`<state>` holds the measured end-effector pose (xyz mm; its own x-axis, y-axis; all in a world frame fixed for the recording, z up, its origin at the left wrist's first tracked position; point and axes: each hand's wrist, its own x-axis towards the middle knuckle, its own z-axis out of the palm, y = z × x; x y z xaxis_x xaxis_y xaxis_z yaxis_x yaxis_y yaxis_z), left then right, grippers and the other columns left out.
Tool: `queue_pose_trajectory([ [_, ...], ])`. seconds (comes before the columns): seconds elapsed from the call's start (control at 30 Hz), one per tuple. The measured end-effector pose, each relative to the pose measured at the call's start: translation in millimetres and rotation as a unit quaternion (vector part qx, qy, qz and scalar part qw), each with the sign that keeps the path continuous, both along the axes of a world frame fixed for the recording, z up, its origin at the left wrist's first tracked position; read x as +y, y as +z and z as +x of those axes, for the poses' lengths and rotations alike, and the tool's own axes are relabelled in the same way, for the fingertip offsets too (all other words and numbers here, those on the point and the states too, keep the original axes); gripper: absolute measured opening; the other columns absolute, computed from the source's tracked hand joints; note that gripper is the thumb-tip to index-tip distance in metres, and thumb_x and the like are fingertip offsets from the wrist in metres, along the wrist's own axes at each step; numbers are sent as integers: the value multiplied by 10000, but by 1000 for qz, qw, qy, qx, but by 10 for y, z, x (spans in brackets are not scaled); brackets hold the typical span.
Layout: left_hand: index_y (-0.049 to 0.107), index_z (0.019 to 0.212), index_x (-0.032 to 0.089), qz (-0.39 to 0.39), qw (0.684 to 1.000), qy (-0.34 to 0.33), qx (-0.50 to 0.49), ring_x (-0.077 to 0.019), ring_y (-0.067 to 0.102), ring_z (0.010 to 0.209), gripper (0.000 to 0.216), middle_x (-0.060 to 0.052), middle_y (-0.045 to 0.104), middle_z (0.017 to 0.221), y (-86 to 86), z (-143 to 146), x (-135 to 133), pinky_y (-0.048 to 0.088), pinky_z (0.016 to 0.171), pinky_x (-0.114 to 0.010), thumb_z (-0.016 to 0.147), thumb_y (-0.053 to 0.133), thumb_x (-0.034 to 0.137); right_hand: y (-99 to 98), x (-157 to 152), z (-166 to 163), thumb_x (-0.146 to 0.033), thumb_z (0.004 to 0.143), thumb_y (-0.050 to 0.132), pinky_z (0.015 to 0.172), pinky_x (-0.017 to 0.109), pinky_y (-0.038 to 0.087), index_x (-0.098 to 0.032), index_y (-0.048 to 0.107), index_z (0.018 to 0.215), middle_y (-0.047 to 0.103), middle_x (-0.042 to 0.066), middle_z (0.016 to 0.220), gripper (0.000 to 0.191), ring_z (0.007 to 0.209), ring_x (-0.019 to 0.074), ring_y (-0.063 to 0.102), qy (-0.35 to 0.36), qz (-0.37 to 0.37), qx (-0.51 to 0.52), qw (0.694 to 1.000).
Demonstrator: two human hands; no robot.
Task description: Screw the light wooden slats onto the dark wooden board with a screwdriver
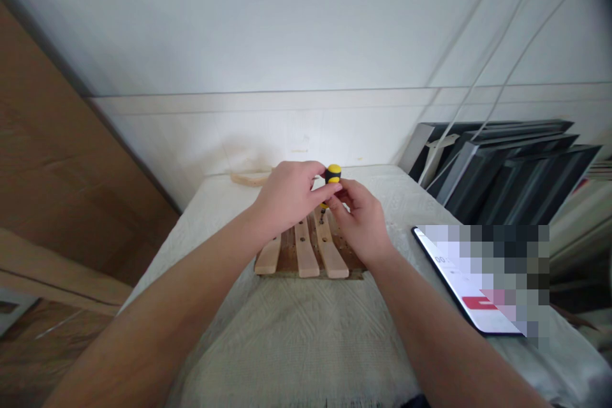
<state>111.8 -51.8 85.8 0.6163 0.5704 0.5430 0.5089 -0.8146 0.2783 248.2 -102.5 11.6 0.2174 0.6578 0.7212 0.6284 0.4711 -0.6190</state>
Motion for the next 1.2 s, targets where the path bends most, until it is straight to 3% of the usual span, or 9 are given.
queue_pose_trajectory([
  [0.27,641,776,157,-8,999,-33,25,-101,411,523,255,22,523,575,0,17,-6,250,522,-247,867,556,380,82,-58,35,-287,854,543,731,335,498,-190,655,881,699,58,889,150,782,180,632,49,-33,13,998],
  [0.43,608,713,159,-30,999,-28,18,-91,385,502,256,27,501,554,-4,13,-4,236,501,-242,849,544,366,92,-71,62,-259,825,552,776,369,507,-204,671,945,718,53,896,177,806,193,652,71,-64,39,995],
  [0.6,635,712,154,-29,999,27,-27,-90,372,502,340,29,490,545,-40,31,-9,242,503,-244,782,612,486,61,-12,25,-243,779,599,715,341,500,-184,632,940,688,54,837,174,746,183,627,51,-66,33,996],
  [0.73,647,749,155,-24,997,46,-51,-93,380,507,334,34,483,541,-82,65,-13,241,511,-246,775,624,487,39,15,9,-256,763,627,686,333,487,-163,612,935,662,63,816,196,717,180,604,13,-59,24,998],
  [1.0,557,645,153,-67,997,-39,-23,-84,375,510,291,27,487,551,-47,50,-5,233,502,-240,851,526,356,92,-60,25,-193,798,523,701,325,480,-194,630,867,674,31,798,127,725,173,601,62,-71,-15,995],
  [1.2,625,756,153,-68,996,-3,-51,-91,407,542,290,24,530,602,-64,35,47,266,518,-236,790,609,441,78,-22,33,-285,796,607,664,317,475,-195,635,873,666,30,760,122,684,171,600,33,-81,-3,996],
])
